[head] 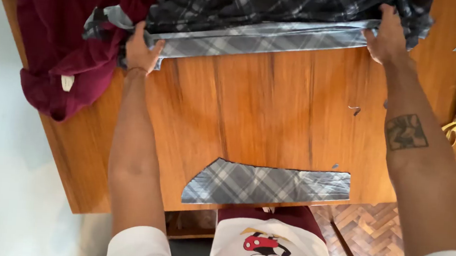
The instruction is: Cutting pieces of plaid fabric along marked lines using scissors on a wooden table.
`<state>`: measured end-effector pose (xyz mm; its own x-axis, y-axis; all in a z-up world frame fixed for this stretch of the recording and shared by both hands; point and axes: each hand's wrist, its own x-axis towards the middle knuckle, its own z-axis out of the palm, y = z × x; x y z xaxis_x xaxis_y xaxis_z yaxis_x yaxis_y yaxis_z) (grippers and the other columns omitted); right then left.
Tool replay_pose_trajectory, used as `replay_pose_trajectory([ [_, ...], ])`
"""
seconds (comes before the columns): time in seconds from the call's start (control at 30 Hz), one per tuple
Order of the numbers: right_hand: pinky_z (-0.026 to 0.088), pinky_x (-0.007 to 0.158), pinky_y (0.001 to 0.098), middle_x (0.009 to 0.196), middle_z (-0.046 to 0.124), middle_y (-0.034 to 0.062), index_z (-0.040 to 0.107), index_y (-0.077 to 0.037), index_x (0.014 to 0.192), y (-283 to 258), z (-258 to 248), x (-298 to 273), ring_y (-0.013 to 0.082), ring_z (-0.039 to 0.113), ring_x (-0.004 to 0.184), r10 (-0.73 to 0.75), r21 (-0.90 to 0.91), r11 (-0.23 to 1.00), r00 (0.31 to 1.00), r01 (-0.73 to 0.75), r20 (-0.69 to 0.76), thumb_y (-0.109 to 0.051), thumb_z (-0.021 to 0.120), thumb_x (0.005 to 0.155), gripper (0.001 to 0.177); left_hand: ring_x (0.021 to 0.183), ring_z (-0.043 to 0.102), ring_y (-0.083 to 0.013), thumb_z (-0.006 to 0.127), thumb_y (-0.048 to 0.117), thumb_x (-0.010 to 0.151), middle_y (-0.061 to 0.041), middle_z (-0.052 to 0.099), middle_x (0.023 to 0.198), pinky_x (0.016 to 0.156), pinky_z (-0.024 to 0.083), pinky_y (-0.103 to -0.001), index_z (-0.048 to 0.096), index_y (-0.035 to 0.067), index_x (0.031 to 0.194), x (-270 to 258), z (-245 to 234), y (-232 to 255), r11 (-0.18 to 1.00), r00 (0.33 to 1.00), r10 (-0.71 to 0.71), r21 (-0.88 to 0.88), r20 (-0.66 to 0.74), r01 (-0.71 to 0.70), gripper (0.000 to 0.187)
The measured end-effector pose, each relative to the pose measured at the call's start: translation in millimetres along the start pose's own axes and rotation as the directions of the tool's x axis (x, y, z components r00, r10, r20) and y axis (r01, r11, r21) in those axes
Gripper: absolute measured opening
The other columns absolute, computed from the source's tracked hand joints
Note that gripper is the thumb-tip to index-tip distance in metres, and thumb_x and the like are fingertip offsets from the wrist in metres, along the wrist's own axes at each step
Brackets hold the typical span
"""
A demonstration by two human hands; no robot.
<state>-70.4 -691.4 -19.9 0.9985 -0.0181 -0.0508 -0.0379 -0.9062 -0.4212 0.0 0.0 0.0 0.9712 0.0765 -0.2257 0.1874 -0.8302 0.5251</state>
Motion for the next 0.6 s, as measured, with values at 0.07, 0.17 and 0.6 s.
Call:
replay_pose_trajectory([
  [0.07,0.050,0.096,0.0524,0.129,0.061,0.0268,0.046,0.000,0.138,-28,-29,-5,0.0469,0.059,0.118,-0.021,0.048,0.999,1.000,0.020,0.002,-0.017,0.079,0.099,0.054,0.131,0.054,-0.0427,0.083,0.031,0.089,-0.021,0.059,0.142,0.109,0.045,-0.049,0.049,0.014,0.151,-30,-11,-2,0.991,0.991,0.122,-0.047,-0.046,-0.124,0.072],
  [0.17,0.050,0.092,0.0505,0.121,0.061,0.0228,0.052,0.000,0.128,-45,-71,-44,0.0431,0.060,0.111,-0.052,0.035,0.998,0.997,0.053,-0.052,-0.011,0.082,0.095,0.046,0.133,0.051,-0.0436,0.085,0.021,0.094,-0.021,0.056,0.145,0.109,0.042,-0.047,0.050,0.008,0.148,-79,-43,40,0.941,0.953,0.286,-0.158,-0.102,-0.300,0.066],
  [0.6,0.062,0.079,0.0385,0.107,0.073,0.0128,0.059,-0.004,0.118,-83,-9,-228,0.0198,0.075,0.089,0.227,0.729,-0.242,0.693,-0.641,0.685,-0.018,0.060,0.098,0.025,0.094,0.071,-0.0200,0.065,0.010,0.100,-0.009,0.069,0.105,0.082,0.059,-0.033,0.073,0.005,0.114,-212,-10,-86,0.922,0.906,-0.070,-0.374,-0.417,-0.101,0.016],
])
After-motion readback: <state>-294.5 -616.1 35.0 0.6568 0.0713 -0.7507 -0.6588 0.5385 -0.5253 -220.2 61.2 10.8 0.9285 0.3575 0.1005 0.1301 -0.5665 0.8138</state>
